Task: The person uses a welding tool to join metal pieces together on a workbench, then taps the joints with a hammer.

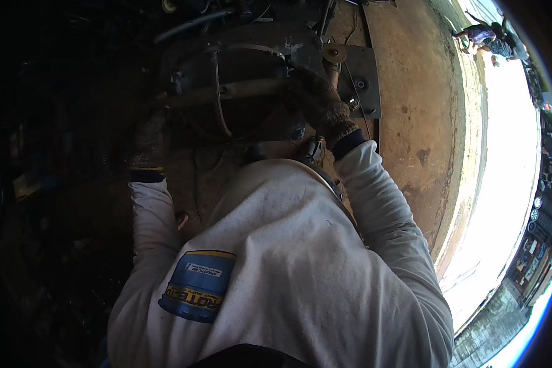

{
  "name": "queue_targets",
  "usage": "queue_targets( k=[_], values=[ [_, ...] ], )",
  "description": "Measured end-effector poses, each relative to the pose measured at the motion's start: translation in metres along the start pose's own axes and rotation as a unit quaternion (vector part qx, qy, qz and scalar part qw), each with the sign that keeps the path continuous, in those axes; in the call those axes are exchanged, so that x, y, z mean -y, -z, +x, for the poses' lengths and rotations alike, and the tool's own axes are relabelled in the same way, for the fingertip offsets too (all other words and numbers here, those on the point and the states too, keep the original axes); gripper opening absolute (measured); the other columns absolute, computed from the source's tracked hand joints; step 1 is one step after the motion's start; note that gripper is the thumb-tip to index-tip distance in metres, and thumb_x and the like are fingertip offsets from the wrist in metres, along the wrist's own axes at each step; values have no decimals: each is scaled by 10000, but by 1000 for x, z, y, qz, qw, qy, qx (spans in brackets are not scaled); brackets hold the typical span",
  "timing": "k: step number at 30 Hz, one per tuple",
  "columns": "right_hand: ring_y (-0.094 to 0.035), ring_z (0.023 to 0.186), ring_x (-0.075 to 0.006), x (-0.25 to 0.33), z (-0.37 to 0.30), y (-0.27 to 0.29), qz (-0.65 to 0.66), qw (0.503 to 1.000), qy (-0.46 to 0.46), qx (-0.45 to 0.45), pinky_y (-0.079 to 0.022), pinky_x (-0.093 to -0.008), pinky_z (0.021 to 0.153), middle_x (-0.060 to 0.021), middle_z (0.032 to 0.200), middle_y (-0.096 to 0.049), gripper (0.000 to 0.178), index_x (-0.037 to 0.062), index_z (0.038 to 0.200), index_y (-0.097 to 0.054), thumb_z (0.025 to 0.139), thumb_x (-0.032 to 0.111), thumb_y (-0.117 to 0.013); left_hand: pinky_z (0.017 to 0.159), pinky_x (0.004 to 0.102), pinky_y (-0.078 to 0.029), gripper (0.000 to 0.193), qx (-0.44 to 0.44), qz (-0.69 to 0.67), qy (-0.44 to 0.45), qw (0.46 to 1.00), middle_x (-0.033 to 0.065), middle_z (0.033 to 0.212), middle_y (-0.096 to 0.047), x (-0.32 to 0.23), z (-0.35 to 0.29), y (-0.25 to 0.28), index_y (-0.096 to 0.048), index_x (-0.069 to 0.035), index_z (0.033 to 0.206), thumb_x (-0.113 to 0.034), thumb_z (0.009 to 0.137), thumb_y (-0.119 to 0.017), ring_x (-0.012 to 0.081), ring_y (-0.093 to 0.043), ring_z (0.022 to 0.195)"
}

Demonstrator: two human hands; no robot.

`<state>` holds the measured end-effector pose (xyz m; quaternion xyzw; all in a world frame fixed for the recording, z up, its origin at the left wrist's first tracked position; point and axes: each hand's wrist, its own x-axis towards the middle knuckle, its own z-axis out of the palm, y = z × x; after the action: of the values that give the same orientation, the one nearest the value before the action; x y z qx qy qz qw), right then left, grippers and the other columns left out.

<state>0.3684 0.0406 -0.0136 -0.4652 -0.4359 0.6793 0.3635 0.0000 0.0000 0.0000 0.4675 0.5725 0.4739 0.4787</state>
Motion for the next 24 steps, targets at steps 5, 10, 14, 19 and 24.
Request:
queue_targets(
  k=[5, 10, 14, 19, 24],
  values=[
    [-615, 935, -141, 18, -6, 1, -388, 908, 120, -100, -508, -271, 807, -78, 1149, -611, 512, 57, 1340, -449, 870, 139, -635, 885, 245, -425, 309, -69, 214, 15, 974, 31, 1120, -596, -26, -3, -12, -573, -45, 1190, -193, 919, -580, 102, -550, 989],
    [-604, 1012, -173, 11, -16, 17, -244, 960, 33, -132, -489, -302, 874, -103, 1139, -619, 465, 36, 1309, -475, 875, 126, -616, 868, 260, -441, 318, -70, 152, 77, 983, 52, 1101, -601, -19, -8, -1, -570, -67, 1193, -208, 910, -591, 132, -574, 993],
    [-591, 1057, -170, 10, -14, 18, -192, 979, 23, -68, -481, -304, 898, -99, 1149, -620, 458, 32, 1301, -483, 874, 126, -618, 869, 274, -442, 327, -35, 225, 0, 974, 60, 1080, -609, -15, -6, 15, -569, -75, 1194, -229, 907, -592, 159, -583, 1013],
    [-587, 985, -121, -30, 5, 22, -290, 945, 132, -76, -476, -262, 855, -66, 1140, -613, 419, 41, 1288, -512, 886, 129, -596, 912, 287, -426, 360, -48, 304, 11, 951, 79, 1113, -622, -23, 5, 5, -581, -75, 1186, -294, 902, -605, 186, -573, 1072],
    [-590, 1062, -187, -13, -8, 13, -415, 890, 169, -86, -457, -300, 926, -113, 1171, -614, 405, 23, 1252, -538, 875, 157, -603, 930, 305, -433, 366, -92, 261, 38, 960, 75, 1118, -621, -15, 5, -2, -597, -88, 1157, -274, 852, -681, 178, -571, 1070]
  ],
)
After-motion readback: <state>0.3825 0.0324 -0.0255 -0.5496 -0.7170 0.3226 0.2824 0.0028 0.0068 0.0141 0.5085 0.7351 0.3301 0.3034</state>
